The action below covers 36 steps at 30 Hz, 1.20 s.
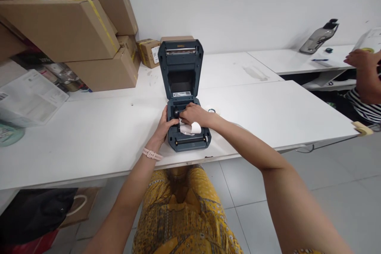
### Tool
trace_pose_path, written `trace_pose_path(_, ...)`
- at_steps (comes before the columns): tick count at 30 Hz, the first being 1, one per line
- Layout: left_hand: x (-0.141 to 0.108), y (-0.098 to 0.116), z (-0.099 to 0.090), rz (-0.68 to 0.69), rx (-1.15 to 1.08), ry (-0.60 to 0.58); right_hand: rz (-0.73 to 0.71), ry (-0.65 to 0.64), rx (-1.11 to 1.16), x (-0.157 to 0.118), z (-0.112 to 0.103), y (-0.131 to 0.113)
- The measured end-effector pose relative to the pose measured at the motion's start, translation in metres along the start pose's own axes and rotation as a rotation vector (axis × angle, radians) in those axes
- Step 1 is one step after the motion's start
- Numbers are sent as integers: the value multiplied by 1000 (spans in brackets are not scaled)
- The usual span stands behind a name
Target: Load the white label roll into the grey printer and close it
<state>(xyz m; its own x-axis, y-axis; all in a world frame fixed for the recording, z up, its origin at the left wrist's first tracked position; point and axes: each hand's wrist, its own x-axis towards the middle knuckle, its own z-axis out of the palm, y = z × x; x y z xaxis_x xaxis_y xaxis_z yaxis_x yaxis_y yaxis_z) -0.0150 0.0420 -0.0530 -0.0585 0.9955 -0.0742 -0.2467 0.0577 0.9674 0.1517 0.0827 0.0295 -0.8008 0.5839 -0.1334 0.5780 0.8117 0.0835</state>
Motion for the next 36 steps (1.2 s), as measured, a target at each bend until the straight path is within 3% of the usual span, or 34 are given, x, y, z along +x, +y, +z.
trace_pose_path(7, -3, 5, 1, 58, -24, -19, -90, 363, 257, -65, 21, -30)
trace_pose_path(10, -4, 6, 1, 68, -37, -33, -24, 428, 242, -86, 36, -48)
trace_pose_path(14, -7, 7, 1, 85, -23, -41, 29, 481, 172, -92, 48, -63)
trace_pose_path(20, -10, 9, 1, 64, 9, -51, 42, 507, 203, -93, 53, -61)
trace_pose_path(36, -1, -3, -6, 42, -33, -142, -33, 407, 311, -98, 50, -44)
